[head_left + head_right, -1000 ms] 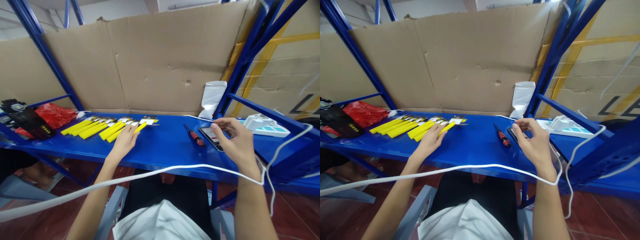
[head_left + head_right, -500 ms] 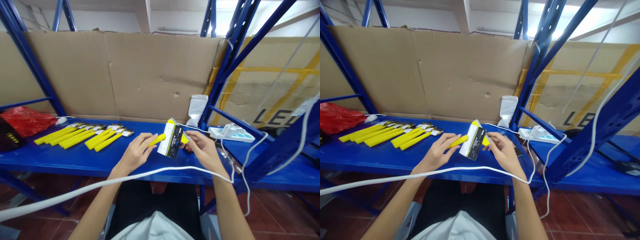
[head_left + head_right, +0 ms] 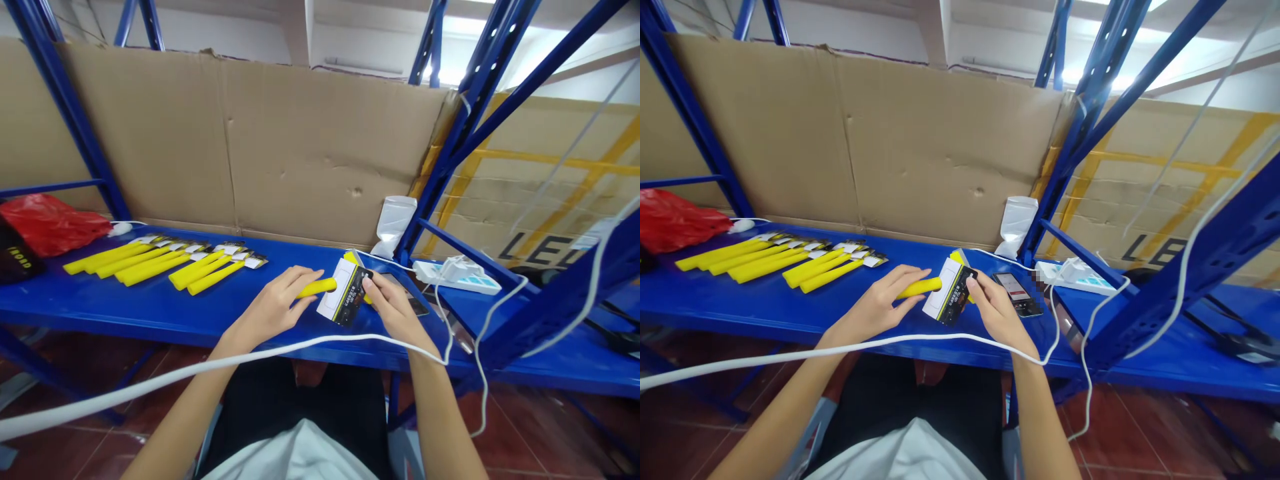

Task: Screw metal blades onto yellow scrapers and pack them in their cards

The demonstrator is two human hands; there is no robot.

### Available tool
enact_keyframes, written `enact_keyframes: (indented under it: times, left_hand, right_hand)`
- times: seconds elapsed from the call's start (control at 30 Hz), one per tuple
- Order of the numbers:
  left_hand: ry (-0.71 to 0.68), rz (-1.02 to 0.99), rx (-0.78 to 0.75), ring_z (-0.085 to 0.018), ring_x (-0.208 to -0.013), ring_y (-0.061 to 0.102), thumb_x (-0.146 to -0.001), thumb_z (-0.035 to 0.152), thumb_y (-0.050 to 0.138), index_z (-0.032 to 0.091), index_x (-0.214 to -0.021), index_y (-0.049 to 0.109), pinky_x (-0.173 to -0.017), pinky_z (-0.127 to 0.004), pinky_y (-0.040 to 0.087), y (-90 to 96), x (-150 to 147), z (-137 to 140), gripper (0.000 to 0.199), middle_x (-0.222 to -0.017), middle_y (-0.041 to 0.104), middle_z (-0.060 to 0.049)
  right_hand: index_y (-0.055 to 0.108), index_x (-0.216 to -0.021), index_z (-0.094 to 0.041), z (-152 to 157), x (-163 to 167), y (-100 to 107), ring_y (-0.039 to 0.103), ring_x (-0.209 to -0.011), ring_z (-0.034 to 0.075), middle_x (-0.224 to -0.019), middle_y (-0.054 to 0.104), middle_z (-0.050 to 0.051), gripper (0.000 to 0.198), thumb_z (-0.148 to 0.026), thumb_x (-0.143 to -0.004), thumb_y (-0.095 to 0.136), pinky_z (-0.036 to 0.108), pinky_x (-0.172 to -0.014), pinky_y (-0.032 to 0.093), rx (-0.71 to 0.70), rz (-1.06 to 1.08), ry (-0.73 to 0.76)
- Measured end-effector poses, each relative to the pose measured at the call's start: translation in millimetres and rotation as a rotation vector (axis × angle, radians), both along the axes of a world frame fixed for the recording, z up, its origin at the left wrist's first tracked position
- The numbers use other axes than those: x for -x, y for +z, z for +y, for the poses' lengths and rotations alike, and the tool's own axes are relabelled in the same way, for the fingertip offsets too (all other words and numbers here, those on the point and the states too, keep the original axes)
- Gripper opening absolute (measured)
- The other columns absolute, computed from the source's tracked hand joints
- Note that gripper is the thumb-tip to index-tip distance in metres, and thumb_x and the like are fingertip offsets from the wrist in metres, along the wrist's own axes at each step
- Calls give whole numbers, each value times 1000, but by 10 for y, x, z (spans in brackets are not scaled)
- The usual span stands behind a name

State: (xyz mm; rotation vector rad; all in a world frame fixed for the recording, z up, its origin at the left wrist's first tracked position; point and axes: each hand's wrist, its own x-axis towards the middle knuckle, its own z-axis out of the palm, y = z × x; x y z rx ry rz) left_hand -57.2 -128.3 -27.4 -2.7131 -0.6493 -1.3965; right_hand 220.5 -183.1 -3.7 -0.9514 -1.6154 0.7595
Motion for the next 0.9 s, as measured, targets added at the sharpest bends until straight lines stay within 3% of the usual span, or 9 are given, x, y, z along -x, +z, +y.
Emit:
enact_keyframes:
  times: [0.1, 0.17, 0.27, 0.37, 0.5, 0.7, 0.83, 0.9]
  left_hand:
    - [20, 52, 64, -36, -165, 50, -103, 25, 81, 36, -184, 25, -128, -57, 55, 59, 4, -87, 99, -178, 46, -18]
    - [30, 113, 82, -38, -172, 39, -100, 28, 84, 38, -187, 10, -132, -60, 51, 111, 11, -155, 115, -187, 33, -17]
    - [30, 183, 95, -40, -174, 35, -95, 39, 91, 38, -187, -3, -132, -61, 50, 170, 16, -247, 131, -190, 28, -18]
    - [-5, 212, 93, -40, -174, 34, -90, 47, 95, 34, -187, -4, -133, -61, 49, 193, 8, -312, 140, -189, 28, -21]
    - [-29, 184, 96, -38, -174, 35, -92, 36, 92, 30, -188, 3, -132, -57, 52, 197, -4, -346, 131, -190, 25, -22]
    - [-19, 182, 126, -40, -173, 36, -94, 39, 92, 33, -188, 0, -133, -57, 50, 145, -50, -322, 132, -189, 27, -20]
    - [32, 142, 53, -47, -171, 37, -84, 54, 99, 33, -188, 4, -129, -65, 53, 110, -99, -329, 142, -187, 26, -25]
    - [62, 165, 14, -48, -171, 37, -84, 52, 99, 32, -188, 4, -129, -67, 51, 109, -112, -341, 142, -186, 27, -26]
  right_hand:
    - [80, -119, -23, 54, 79, -32, 65, -90, 20, -106, 74, 5, 42, -62, -112, 64, 30, -77, 56, 86, 48, 23]
    - [79, -114, -22, 60, 127, -45, 62, -87, 19, -102, 72, 4, 43, -64, -110, 66, 29, -74, 54, 119, 58, 36]
    - [77, -105, -22, 48, 172, -57, 59, -85, 18, -97, 68, 3, 45, -65, -109, 67, 29, -77, 55, 123, 60, 37]
    - [74, -103, -23, 44, 170, -73, 60, -90, 20, -99, 68, 3, 43, -64, -110, 66, 31, -83, 56, 117, 36, 61]
    - [68, -100, -24, 36, 143, -74, 59, -95, 23, -99, 67, 4, 43, -65, -112, 60, 35, -88, 55, 116, -39, 100]
    - [57, -88, -23, -14, 198, -22, 46, -79, 18, -85, 51, -1, 52, -69, -113, 56, 31, -73, 42, 81, -154, 93]
    - [53, -83, -23, -14, 250, 7, 43, -76, 17, -80, 47, -1, 57, -73, -109, 59, 31, -69, 38, 47, -109, 31]
    - [54, -82, -23, -4, 260, 12, 42, -75, 18, -79, 47, -1, 59, -76, -107, 60, 32, -69, 38, 45, -75, 6]
